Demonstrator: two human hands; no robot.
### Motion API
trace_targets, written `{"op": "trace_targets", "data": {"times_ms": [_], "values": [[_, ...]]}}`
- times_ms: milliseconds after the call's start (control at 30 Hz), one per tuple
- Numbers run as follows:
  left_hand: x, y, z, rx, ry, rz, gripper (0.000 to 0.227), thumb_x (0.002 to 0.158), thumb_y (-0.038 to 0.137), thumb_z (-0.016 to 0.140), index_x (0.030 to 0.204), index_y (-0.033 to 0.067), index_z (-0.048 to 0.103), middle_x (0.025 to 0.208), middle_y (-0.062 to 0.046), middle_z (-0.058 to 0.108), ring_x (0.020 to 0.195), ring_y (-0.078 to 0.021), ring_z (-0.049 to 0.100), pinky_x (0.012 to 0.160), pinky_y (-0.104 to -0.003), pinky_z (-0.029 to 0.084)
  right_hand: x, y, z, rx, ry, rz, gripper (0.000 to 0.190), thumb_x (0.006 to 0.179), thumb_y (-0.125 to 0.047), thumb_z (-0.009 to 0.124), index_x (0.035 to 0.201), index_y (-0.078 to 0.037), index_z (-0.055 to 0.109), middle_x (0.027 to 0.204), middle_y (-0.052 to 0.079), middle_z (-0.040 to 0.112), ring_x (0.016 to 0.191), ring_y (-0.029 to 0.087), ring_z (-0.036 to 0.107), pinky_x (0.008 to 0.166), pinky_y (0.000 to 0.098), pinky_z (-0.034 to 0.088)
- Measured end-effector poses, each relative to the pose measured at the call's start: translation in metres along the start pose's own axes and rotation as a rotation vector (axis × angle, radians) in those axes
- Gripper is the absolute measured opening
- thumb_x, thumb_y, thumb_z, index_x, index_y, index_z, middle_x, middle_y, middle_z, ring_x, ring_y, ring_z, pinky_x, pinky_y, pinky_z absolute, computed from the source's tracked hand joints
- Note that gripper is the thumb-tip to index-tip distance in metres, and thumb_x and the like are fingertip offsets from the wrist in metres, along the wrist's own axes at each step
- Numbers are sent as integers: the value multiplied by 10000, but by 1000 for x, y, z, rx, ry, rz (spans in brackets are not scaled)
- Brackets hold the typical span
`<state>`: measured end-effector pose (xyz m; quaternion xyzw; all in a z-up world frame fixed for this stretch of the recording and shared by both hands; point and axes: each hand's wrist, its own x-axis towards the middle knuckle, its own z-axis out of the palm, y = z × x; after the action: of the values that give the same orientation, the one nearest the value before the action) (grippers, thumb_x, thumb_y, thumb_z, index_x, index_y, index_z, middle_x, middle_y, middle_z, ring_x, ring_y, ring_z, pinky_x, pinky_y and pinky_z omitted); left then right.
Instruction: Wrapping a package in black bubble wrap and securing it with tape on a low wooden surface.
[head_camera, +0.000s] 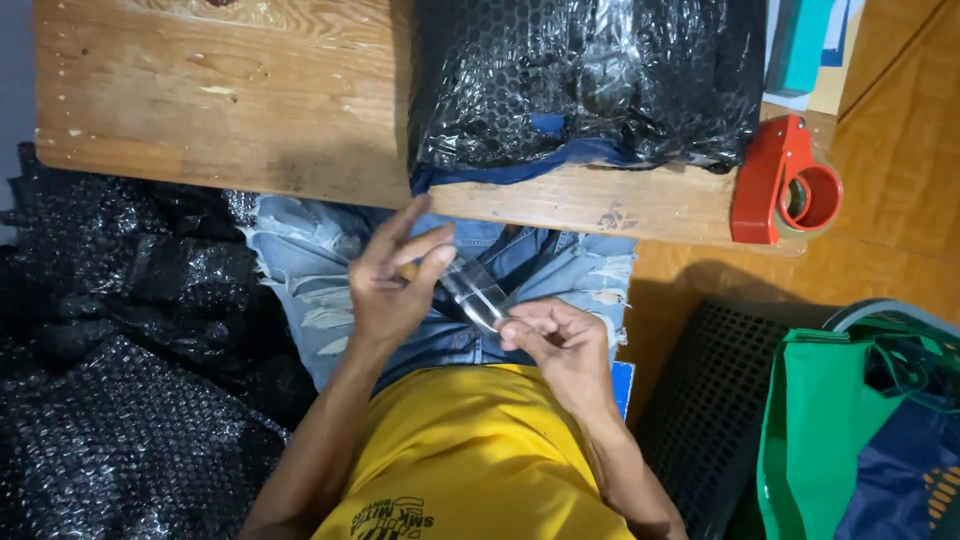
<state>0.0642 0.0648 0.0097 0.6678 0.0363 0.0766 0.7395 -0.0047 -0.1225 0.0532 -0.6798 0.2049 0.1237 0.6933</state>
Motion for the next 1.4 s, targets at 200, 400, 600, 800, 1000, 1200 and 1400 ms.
{"op": "trace_targets", "data": {"times_ms": [200,400,600,800,1000,1200,1400], "values": [[4,12,9,274,-88,251,532,910,82,798,1407,31,613,1082,-139,783,999,-251,755,800,-274,610,-6,5,0,3,64,-37,253,765,49,845,992,107,749,679,182,760,657,149,719,672,283,616],[44,33,7,225,-208,286,611,869,-111,770,1430,12,562,1150,-230,744,1083,-363,722,926,-471,604,9,20,18,143,125,-115,244,836,4,813,1060,61,734,781,195,773,710,191,757,750,328,634],[105,45,2,438,-429,515,603,993,66,774,1503,64,453,1174,-83,800,1150,-205,592,1104,-378,437,44,1,36,519,28,-175,214,885,32,739,1087,50,671,972,174,760,801,198,726,768,284,618],[126,36,5,565,-406,730,388,1024,109,731,1386,56,600,1112,-33,822,1386,-256,509,1135,-439,307,58,7,51,626,24,-123,214,896,41,720,1102,59,662,999,177,754,841,191,721,787,281,608],[127,18,5,715,-403,810,306,1045,242,725,1338,158,697,1443,31,618,1440,-250,456,1155,-506,333,61,15,55,635,65,-127,207,898,36,722,1098,50,669,1005,173,755,800,174,710,768,269,601],[126,8,7,682,-391,787,352,1046,207,725,1374,147,613,1365,20,705,1462,-253,405,1193,-554,297,70,23,54,618,79,-67,249,883,26,736,1115,54,650,1002,180,753,785,178,713,748,264,604],[125,-6,9,628,-367,763,433,986,68,818,1373,115,630,1472,-29,596,1440,-240,479,1238,-544,338,79,27,56,675,100,-50,412,887,31,721,1260,67,548,1000,207,737,768,191,697,764,296,599]]}}
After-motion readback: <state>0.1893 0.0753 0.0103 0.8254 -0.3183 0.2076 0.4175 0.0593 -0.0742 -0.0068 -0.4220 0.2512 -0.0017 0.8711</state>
